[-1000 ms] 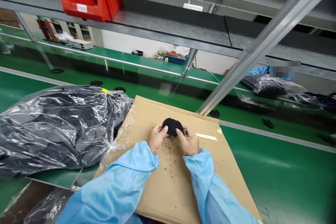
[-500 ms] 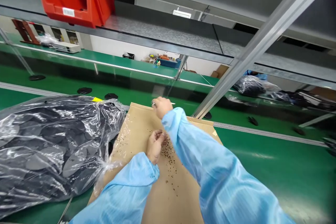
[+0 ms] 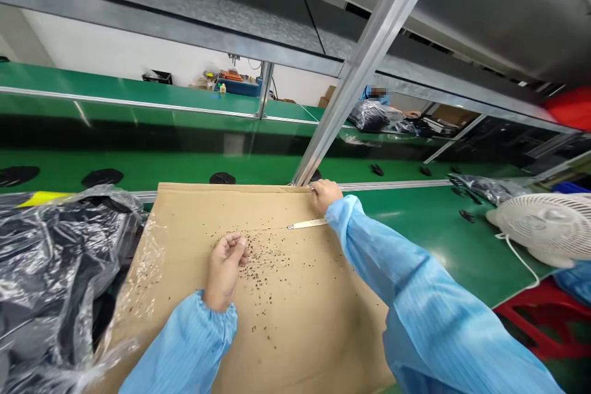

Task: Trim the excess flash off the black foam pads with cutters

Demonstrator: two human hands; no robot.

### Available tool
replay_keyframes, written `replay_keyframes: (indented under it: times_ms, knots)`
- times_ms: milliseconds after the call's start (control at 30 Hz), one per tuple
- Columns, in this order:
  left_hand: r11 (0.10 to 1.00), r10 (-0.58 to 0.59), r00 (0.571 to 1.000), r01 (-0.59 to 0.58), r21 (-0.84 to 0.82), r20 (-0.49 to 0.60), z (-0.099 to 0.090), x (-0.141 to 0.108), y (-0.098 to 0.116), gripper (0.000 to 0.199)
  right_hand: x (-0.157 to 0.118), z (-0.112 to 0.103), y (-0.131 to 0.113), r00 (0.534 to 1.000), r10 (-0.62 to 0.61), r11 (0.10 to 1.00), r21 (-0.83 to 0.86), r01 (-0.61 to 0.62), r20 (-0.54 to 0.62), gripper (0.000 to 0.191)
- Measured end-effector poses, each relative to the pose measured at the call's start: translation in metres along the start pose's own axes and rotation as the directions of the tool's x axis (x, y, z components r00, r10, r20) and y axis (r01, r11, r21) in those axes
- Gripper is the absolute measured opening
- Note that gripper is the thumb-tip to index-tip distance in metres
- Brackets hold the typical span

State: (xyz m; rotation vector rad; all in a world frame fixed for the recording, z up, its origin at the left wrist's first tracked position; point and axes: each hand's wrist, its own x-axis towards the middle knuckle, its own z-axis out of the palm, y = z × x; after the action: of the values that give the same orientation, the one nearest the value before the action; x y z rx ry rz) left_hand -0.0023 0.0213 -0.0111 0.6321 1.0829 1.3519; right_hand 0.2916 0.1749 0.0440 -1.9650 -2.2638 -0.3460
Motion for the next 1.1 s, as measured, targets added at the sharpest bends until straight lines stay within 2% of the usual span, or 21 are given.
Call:
replay_keyframes:
  times_ms: [67, 167, 267, 367, 467, 533, 600, 700, 867, 933, 1000, 1067, 1100]
  knots:
    - [0.999, 0.002, 1.0, -0.002, 0.042, -0.008, 0.001, -0.001, -0.001, 0.05, 0.013, 0.008, 0.027, 0.982, 0.19, 0.982, 0.0, -0.19, -0.001, 0.027]
    - [0.994, 0.017, 1.0, -0.016, 0.106, -0.015, 0.002, -0.003, -0.002, 0.047, 0.043, 0.024, 0.044, 0.923, 0.381, 0.924, 0.023, -0.382, 0.046, 0.03]
    - [0.985, 0.045, 0.999, -0.042, 0.169, -0.011, 0.002, -0.004, -0.003, 0.044, 0.076, 0.042, 0.044, 0.897, 0.425, 0.9, 0.053, -0.433, 0.12, 0.032]
    - [0.968, 0.063, 0.998, -0.063, 0.242, 0.005, 0.002, -0.007, -0.003, 0.041, 0.1, 0.054, 0.038, 0.881, 0.434, 0.891, 0.051, -0.45, 0.187, 0.026]
    - [0.95, 0.069, 0.998, -0.07, 0.304, 0.016, 0.003, -0.009, -0.002, 0.039, 0.111, 0.058, 0.033, 0.862, 0.446, 0.883, 0.036, -0.467, 0.24, 0.016]
    - [0.941, 0.074, 0.997, -0.076, 0.33, 0.018, 0.004, -0.011, -0.001, 0.039, 0.111, 0.054, 0.034, 0.854, 0.464, 0.876, 0.023, -0.482, 0.235, 0.014]
    - [0.933, 0.079, 0.997, -0.083, 0.351, 0.024, 0.004, -0.013, -0.001, 0.039, 0.105, 0.047, 0.037, 0.852, 0.491, 0.866, 0.003, -0.5, 0.182, 0.017]
    - [0.927, 0.088, 0.995, -0.099, 0.361, 0.047, 0.003, -0.013, -0.003, 0.039, 0.086, 0.032, 0.047, 0.846, 0.532, 0.847, 0.001, -0.532, 0.031, 0.023]
    - [0.935, 0.151, 0.988, -0.156, 0.318, 0.041, 0.003, -0.012, -0.004, 0.034, 0.034, 0.001, 0.059, 0.803, 0.572, 0.817, 0.194, -0.543, -0.167, 0.021]
    - [0.947, 0.181, 0.983, -0.179, 0.267, 0.019, 0.003, -0.012, -0.003, 0.034, 0.008, -0.01, 0.05, 0.804, 0.551, 0.816, 0.346, -0.462, -0.225, 0.023]
    - [0.964, 0.185, 0.983, -0.183, 0.196, 0.007, 0.003, -0.012, -0.001, 0.035, -0.02, -0.019, 0.027, 0.819, 0.509, 0.778, 0.549, -0.306, -0.266, 0.024]
    - [0.988, 0.092, 0.995, -0.096, 0.119, 0.033, 0.003, -0.013, 0.004, 0.037, -0.05, -0.027, -0.009, 0.875, 0.41, 0.684, 0.722, -0.108, -0.258, 0.027]
    - [0.996, -0.015, 0.997, 0.009, 0.083, 0.076, 0.002, -0.014, 0.007, 0.038, -0.065, -0.03, -0.031, 0.912, 0.327, 0.614, 0.789, -0.005, -0.248, 0.029]
